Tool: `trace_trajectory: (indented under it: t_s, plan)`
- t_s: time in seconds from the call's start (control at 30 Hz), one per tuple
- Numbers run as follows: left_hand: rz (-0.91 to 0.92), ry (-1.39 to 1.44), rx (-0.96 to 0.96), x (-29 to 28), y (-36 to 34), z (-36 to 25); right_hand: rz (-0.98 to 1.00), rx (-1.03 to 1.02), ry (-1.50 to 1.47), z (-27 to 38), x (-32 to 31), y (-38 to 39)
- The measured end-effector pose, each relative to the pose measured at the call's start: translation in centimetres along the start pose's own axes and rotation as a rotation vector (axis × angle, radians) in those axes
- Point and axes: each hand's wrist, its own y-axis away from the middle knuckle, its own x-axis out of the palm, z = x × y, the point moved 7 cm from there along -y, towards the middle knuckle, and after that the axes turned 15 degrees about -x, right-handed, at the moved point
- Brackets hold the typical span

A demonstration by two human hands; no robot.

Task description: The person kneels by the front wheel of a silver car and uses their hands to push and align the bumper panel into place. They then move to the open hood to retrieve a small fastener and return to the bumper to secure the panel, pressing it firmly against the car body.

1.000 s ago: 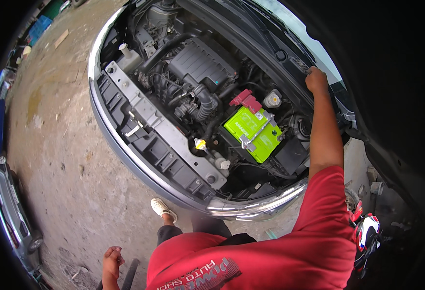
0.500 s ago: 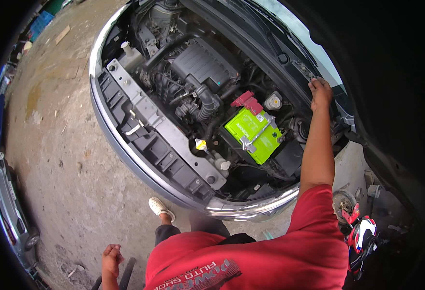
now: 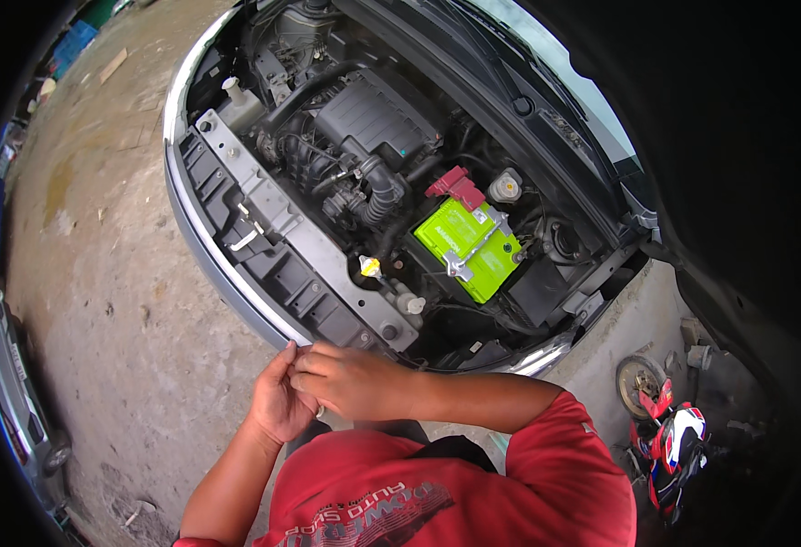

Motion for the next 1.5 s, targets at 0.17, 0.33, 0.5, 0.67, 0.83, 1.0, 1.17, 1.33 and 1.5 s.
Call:
trace_trajectory:
  t_s: [0.17, 0.33, 0.5, 0.67, 0.83, 1.0, 1.17, 1.33, 1.5]
  plan:
    - [-0.101, 0.005, -0.106, 0.0, -0.5, 1.5, 0.009, -0.007, 0.030, 0.8, -1.0, 1.9]
    - [-0.105, -0.102, -0.069, -2.3, 1.2, 1.1, -0.223, 0.158, 0.366, -3.8, -13.7, 4.4]
    - [-0.228, -0.208, -0.009, -4.4, 4.6, 0.1, -0.374, 0.723, 1.186, -13.5, -35.1, 17.2]
    - [-0.387, -0.154, 0.088, -8.8, 8.7, 0.3, -0.312, 1.064, 1.211, -20.8, -44.1, 23.0]
    - [-0.492, -0.096, 0.130, -11.9, 11.8, 1.3, -0.230, 1.165, 1.197, -23.9, -45.0, 23.2]
    - [-0.537, -0.065, 0.174, -12.9, 13.5, 1.6, -0.190, 1.191, 1.222, -24.0, -45.8, 23.3]
    - [-0.485, -0.041, 0.196, -12.8, 14.6, 2.0, -0.181, 1.209, 1.186, -23.5, -45.3, 22.2]
    - [-0.466, -0.075, 0.188, -12.4, 14.5, 1.9, -0.180, 1.100, 1.212, -23.8, -45.8, 22.8]
    - [-0.479, -0.072, 0.200, -12.1, 14.5, 1.6, -0.191, 1.133, 1.218, -23.8, -46.4, 23.1]
